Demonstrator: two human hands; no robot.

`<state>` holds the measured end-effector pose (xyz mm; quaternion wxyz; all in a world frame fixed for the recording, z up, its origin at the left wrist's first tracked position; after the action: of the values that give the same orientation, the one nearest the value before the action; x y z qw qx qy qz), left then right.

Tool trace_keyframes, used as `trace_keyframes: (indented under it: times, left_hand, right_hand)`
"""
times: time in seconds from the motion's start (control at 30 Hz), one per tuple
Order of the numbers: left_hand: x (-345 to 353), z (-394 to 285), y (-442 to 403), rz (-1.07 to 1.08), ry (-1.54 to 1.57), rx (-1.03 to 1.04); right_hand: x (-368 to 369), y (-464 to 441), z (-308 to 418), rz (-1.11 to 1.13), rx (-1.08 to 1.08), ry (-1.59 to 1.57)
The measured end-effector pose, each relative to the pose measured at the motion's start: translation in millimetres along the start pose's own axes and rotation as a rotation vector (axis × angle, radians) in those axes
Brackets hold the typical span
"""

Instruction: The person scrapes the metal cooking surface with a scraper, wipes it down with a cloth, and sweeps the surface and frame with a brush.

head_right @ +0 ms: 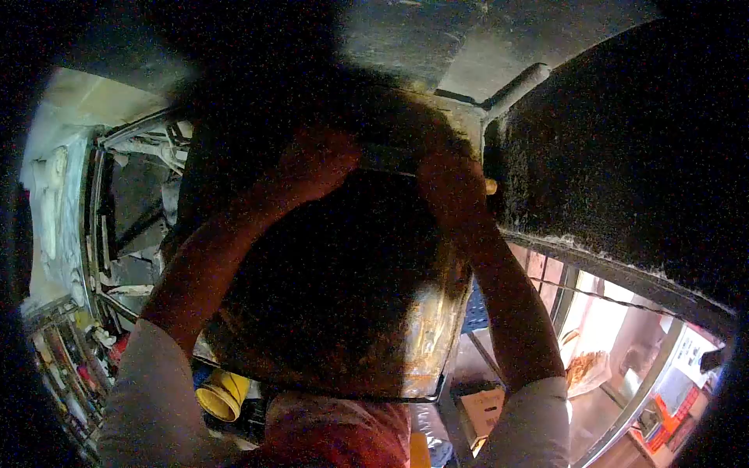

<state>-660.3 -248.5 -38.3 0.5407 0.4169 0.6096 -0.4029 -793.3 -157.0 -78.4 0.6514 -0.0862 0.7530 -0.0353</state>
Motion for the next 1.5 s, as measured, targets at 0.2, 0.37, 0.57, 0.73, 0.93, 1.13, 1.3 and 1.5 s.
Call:
trace_keyframes:
  times: [0.2, 0.37, 0.57, 0.73, 0.93, 1.13, 1.3, 1.5]
  left_hand:
    - [0.0, 40.4, -39.2, -0.069, 0.099, -0.112]
    - [-15.6, -0.1, 30.8, -0.498, -0.031, 0.072]
    - [12.4, 69.7, -45.5, -0.230, 0.155, -0.043]
    - [9.6, 22.5, 15.0, -0.182, -0.196, 0.010]
    - [14.4, 75.0, -20.8, -0.101, 0.006, -0.132]
    - [10.1, 50.4, 26.2, -0.081, -0.103, -0.078]
    - [8.5, 81.0, -7.3, 0.149, 0.018, -0.131]
    - [4.6, 45.7, 58.2, 0.101, -0.012, -0.015]
  right_hand:
    - [-3.2, -48.0, -21.2, 0.337, 0.154, -0.148]
    - [-65.2, -23.6, 11.0, -0.078, 0.373, -0.453]
    - [8.4, -69.8, -35.6, 0.705, 0.051, -0.246]
    - [-21.9, -23.5, 24.0, -0.109, 0.005, 0.050]
    - [-30.6, -90.4, 5.1, 0.485, 0.156, -0.187]
    - [-54.5, -41.2, 45.5, -0.325, -0.004, -0.328]
    - [10.0, -66.2, 33.2, 0.453, 0.055, -0.280]
    - [-51.6, -40.3, 71.3, -0.083, -0.023, -0.093]
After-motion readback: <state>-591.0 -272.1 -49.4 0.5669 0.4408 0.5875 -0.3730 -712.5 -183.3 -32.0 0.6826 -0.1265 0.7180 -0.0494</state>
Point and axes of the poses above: each hand's wrist, its own y-axis away from the middle knuckle, its own x-axis out of the palm, z = x × y, the point moved 7 cm from there along -y, towards the middle knuckle, and after that the axes turned 5 degrees about -x, right-handed, at the moved point
